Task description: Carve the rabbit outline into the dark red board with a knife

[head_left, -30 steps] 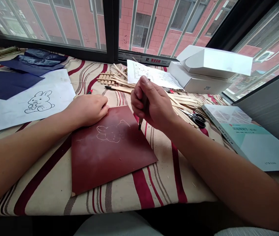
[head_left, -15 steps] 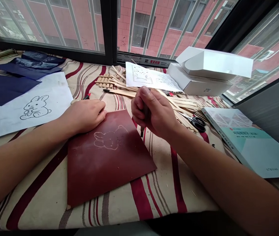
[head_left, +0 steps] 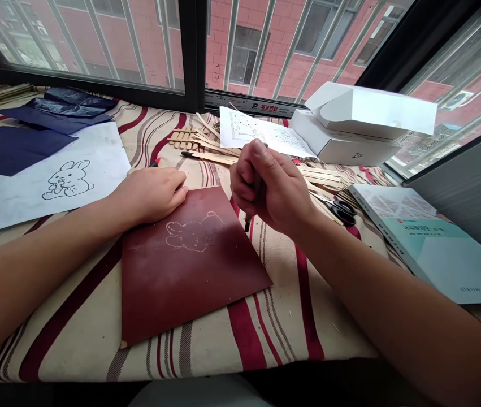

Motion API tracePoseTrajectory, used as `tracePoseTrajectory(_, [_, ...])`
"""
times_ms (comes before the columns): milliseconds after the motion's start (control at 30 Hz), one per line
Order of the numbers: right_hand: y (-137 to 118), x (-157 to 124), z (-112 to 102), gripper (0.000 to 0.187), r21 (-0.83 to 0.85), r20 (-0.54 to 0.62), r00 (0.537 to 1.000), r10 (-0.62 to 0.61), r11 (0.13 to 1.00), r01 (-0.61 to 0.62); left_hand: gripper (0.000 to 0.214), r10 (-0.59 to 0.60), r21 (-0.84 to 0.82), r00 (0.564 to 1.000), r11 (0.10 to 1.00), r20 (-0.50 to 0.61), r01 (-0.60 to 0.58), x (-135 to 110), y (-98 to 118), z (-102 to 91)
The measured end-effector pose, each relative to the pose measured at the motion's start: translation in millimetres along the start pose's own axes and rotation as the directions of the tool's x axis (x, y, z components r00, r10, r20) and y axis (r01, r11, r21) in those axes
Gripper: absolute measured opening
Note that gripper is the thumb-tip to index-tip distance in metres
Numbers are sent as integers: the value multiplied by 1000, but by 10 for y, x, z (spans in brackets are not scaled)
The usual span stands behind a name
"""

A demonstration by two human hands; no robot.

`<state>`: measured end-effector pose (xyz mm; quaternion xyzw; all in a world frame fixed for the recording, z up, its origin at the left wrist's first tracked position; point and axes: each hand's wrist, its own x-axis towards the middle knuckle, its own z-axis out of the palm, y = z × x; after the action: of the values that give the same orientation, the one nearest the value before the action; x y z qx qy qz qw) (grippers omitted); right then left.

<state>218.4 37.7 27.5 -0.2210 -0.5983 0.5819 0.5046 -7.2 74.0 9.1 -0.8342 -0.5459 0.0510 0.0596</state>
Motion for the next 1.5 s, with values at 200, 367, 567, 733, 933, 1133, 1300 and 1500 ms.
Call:
tracePoseTrajectory(200, [2,-1,-14,61,-27,12,1000,9,1000,-9,43,-10,-11,1000,1000,-9,10,3,-4,4])
tracePoseTrajectory(367, [0,-3,-10,62,-36,37,999,15,999,-14,44,-17,-25,1000,1000,-6,17,6,0,6])
tracePoseTrajectory(567, [2,-4,0,63,-20,20,1000,-1,1000,2,44,-19,17,1000,1000,6,19,5,8,5])
tracePoseTrajectory(733, [-18,0,23,63,-27,-10,1000,-11,1000,11,46,-17,23,1000,1000,6,17,7,7,6])
tracePoseTrajectory(933, [-3,20,-10,60,31,43,998,-34,999,33,49,-26,-18,1000,1000,1,26,3,12,-1])
tracePoseTrajectory(1133, [19,35,-51,61,-4,80,996,-26,1000,26,52,-27,35,999,999,32,26,-1,32,-25])
tracePoseTrajectory(1300, [16,32,-43,60,-5,79,996,-31,1000,31,52,-33,43,999,999,39,31,-4,41,-36])
tracePoseTrajectory(1500, [-5,22,-27,61,-3,48,998,-28,1000,28,53,-25,37,999,999,36,24,-3,34,-26])
